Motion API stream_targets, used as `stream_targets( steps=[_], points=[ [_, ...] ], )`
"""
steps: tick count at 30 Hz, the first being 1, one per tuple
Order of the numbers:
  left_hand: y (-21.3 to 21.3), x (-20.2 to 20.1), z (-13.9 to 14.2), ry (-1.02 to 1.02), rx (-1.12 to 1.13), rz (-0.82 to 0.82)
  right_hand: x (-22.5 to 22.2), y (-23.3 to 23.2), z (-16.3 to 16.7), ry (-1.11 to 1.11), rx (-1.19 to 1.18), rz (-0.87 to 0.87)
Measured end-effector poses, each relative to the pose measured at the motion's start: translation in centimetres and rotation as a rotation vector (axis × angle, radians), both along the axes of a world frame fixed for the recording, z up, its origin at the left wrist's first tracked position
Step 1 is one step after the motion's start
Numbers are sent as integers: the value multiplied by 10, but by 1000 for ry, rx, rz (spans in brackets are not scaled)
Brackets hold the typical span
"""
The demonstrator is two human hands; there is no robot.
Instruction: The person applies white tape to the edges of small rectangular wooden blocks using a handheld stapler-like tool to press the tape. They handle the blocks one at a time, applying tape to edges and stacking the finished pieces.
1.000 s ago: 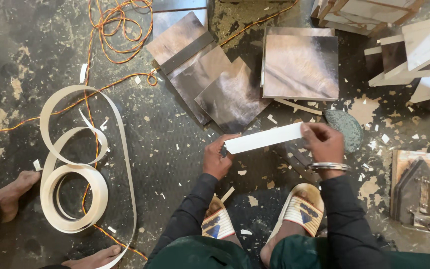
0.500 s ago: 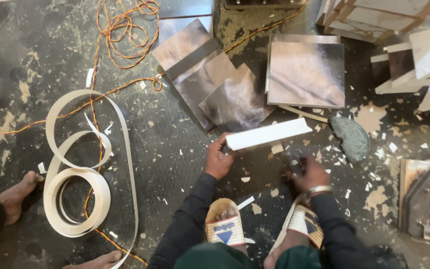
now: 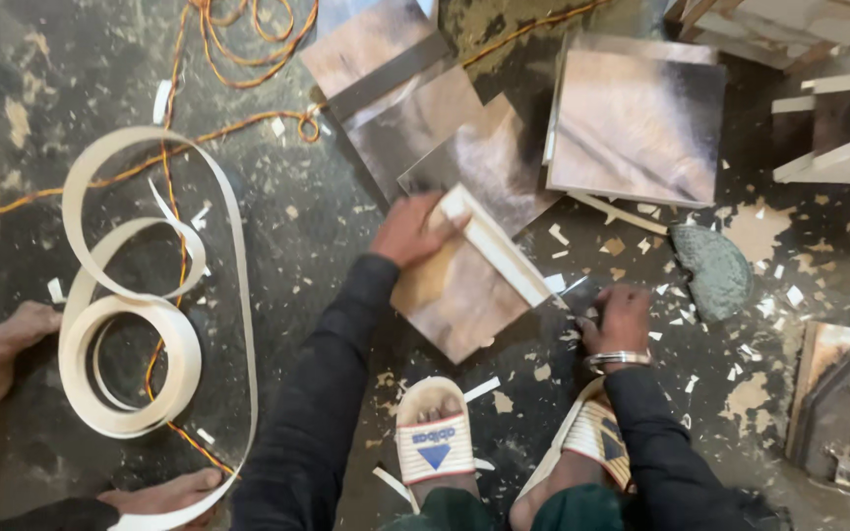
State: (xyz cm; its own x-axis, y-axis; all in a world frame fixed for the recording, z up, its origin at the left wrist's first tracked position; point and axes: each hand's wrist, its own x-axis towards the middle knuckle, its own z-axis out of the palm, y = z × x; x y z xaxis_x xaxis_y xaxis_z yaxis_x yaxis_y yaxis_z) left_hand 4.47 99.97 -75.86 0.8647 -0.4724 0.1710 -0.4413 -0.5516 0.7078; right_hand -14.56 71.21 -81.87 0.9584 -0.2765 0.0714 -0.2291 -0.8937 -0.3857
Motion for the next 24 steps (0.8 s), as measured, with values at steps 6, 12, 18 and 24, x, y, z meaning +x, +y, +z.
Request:
stream_targets(
  steps=[6,12,18,24],
  points=[
    [-5,40,28,-62,317,-17,-1,-3,-3,194,-37,-77],
    [-4,39,10,-355,503,81,7,8,11,114,264,46],
    [7,32,-12,-601,470,248,27,54,2,336,841,-74],
    [11,9,-33,-125,424,492,33,68,-13,156,1026,-233]
  ],
)
